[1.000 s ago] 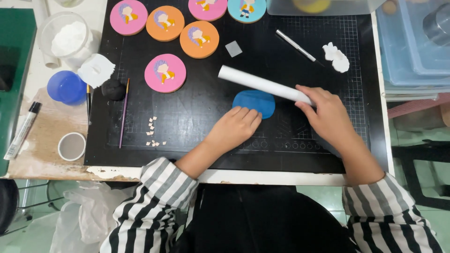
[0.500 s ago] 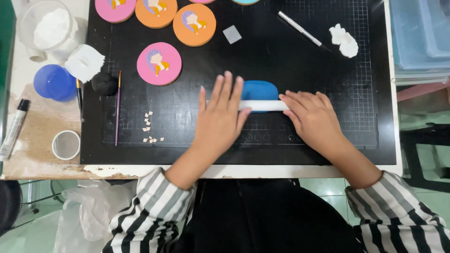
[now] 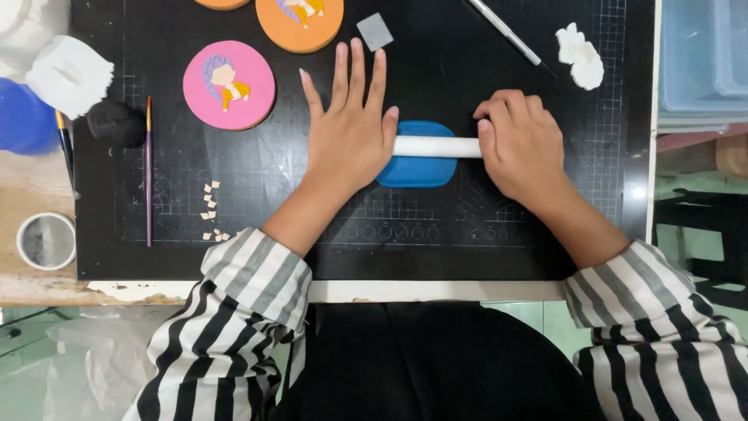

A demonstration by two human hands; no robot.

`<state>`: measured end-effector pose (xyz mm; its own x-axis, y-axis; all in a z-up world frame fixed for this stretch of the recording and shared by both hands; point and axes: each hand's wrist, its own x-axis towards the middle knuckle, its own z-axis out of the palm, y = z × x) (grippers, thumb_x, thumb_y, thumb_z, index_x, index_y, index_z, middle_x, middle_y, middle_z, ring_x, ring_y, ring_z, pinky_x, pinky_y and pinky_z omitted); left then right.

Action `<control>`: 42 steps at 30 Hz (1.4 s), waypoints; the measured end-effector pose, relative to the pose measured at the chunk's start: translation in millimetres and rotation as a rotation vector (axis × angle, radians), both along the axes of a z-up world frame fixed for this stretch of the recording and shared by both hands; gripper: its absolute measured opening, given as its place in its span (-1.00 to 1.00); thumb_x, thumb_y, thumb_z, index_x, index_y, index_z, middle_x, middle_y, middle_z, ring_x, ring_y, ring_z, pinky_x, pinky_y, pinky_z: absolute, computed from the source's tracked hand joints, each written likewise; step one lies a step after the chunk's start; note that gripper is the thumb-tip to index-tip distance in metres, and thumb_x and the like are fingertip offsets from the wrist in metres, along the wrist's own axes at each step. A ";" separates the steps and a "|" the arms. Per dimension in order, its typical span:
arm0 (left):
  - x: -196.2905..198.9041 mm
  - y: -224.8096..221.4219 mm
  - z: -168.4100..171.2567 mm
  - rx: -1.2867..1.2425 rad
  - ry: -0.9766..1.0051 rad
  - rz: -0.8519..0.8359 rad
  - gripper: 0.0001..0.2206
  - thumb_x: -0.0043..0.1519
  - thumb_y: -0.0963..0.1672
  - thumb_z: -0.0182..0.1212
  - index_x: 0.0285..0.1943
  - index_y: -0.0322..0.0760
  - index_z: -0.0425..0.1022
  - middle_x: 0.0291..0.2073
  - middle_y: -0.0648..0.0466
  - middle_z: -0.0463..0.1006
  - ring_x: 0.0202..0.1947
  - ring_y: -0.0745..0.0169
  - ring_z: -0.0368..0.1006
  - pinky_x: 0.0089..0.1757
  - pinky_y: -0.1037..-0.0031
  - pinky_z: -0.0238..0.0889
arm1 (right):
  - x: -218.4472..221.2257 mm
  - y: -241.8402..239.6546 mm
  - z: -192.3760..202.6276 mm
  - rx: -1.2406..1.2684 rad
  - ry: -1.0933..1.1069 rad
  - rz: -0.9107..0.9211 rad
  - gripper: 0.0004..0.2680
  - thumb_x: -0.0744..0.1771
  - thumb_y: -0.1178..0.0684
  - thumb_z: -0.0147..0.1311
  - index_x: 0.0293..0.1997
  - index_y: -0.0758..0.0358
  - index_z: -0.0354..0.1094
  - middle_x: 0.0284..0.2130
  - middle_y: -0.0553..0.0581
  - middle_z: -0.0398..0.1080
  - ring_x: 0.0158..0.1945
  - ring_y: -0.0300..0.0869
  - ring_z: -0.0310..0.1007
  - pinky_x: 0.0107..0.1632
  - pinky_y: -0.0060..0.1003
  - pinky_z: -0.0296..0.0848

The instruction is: Rolling out a piece of blue clay and carefully applying small white decorative shapes to it to create a design.

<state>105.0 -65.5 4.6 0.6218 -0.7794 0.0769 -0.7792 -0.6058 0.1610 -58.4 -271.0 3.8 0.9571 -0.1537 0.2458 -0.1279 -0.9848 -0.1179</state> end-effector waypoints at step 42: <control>-24.9 35.1 -24.5 -0.085 -0.142 -0.026 -0.47 0.49 0.03 -0.28 0.55 -0.33 0.18 0.54 -0.21 -0.04 0.54 -0.07 -0.04 0.35 -0.11 -0.14 | -16.5 29.6 -5.3 -0.106 0.025 0.090 -0.62 0.49 -0.09 -0.30 0.42 0.27 0.29 0.32 0.16 0.38 0.37 0.03 0.32 0.20 -0.05 0.25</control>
<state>80.1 -30.3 -20.0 0.5799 -0.7818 0.2291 -0.8129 -0.5741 0.0986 -74.8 -241.4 -1.6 0.9718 -0.0413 0.2322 -0.0399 -0.9991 -0.0105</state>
